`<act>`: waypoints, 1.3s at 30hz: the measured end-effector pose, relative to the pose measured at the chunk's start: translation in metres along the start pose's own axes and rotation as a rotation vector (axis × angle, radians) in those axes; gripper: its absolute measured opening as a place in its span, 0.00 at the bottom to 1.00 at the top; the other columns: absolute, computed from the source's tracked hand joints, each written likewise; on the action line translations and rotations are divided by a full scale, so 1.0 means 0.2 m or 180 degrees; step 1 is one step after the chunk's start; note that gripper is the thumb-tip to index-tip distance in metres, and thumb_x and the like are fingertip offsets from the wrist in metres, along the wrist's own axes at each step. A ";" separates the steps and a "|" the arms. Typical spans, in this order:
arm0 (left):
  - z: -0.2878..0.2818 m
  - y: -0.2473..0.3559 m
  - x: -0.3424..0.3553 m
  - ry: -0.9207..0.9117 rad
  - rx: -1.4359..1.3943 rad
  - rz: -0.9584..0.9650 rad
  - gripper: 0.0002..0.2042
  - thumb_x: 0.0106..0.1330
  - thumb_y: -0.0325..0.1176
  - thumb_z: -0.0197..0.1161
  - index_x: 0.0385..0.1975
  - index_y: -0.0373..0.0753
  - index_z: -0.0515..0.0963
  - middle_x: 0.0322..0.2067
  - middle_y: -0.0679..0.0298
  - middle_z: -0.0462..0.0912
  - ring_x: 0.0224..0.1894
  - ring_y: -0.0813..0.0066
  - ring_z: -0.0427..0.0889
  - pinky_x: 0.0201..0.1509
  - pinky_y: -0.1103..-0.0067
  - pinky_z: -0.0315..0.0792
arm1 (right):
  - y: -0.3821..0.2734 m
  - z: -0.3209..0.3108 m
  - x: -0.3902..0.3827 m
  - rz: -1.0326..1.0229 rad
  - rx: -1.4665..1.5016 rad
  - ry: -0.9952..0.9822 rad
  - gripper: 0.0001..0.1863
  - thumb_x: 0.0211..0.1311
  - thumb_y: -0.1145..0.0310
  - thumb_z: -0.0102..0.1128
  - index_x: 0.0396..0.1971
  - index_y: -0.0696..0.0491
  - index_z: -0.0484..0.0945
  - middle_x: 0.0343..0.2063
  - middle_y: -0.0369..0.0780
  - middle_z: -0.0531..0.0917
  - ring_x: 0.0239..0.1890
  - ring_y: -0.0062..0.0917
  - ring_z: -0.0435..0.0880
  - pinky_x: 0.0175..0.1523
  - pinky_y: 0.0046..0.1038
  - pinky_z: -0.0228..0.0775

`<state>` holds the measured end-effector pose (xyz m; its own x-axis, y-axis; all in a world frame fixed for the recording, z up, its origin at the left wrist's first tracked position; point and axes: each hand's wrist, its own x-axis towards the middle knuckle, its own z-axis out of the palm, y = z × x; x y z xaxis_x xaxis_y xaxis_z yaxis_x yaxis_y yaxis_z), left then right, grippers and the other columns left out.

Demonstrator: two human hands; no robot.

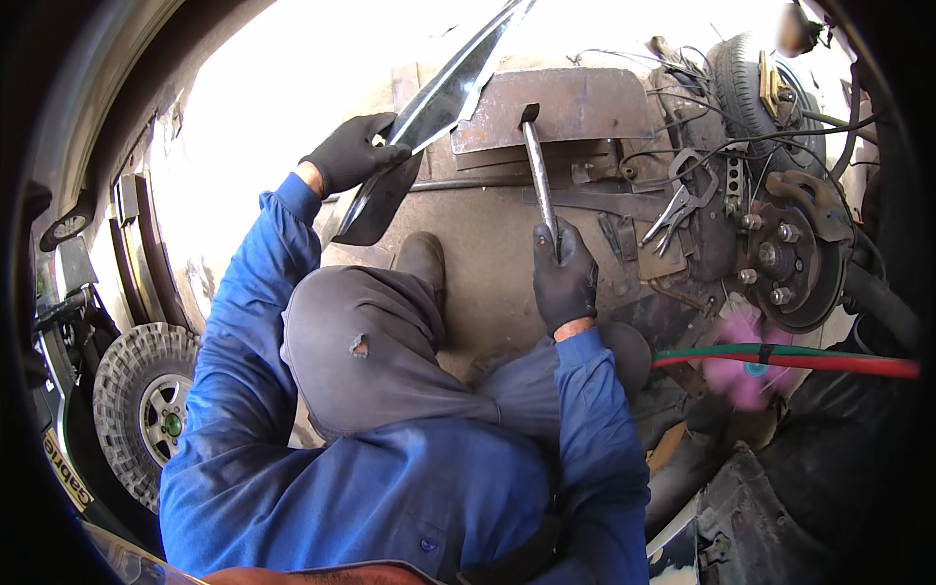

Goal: The person hammers a metal panel on a workbench, then uses tin snips to trim its edge. They fit the panel into the car's front frame, use an angle grinder to smooth the edge, and reposition the panel for final alignment.

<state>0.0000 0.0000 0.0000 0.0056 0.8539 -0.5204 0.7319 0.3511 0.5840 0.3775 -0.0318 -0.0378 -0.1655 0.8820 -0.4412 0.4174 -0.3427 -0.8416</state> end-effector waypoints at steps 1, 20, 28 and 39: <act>-0.01 0.04 -0.02 0.0002 0.0140 -0.0121 0.28 0.68 0.50 0.68 0.60 0.36 0.81 0.51 0.46 0.86 0.50 0.54 0.88 0.59 0.63 0.77 | 0.00 -0.01 0.01 -0.0162 -0.0207 -0.0014 0.14 0.76 0.63 0.65 0.51 0.58 0.81 0.27 0.36 0.81 0.28 0.17 0.75 0.35 0.29 0.70; -0.04 0.21 -0.15 0.0573 0.1279 -0.0075 0.20 0.68 0.46 0.69 0.49 0.36 0.81 0.44 0.47 0.84 0.47 0.46 0.86 0.55 0.60 0.78 | -0.36 0.03 0.17 -0.0898 -0.0589 -0.0296 0.18 0.83 0.66 0.56 0.62 0.63 0.78 0.36 0.35 0.82 0.35 0.14 0.73 0.42 0.24 0.71; -0.10 0.02 -0.11 0.0284 0.0610 -0.0099 0.27 0.70 0.45 0.68 0.66 0.39 0.78 0.53 0.47 0.86 0.52 0.50 0.87 0.59 0.62 0.77 | -0.26 0.05 0.20 -0.1432 -0.0507 0.0159 0.24 0.79 0.66 0.60 0.69 0.60 0.75 0.43 0.45 0.87 0.40 0.23 0.83 0.48 0.30 0.77; -0.35 -0.44 -0.49 -0.0255 -0.0909 0.0052 0.29 0.75 0.40 0.65 0.74 0.39 0.73 0.66 0.53 0.81 0.66 0.61 0.80 0.72 0.67 0.71 | -0.39 -0.07 0.27 -0.1310 -0.2112 0.0265 0.19 0.66 0.67 0.69 0.55 0.55 0.80 0.54 0.49 0.85 0.57 0.45 0.84 0.62 0.44 0.74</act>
<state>-0.1127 -0.0871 0.0430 0.0779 0.8314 -0.5503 0.5101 0.4410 0.7385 0.3482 0.0479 0.0081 -0.3662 0.9264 -0.0874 0.7880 0.2587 -0.5587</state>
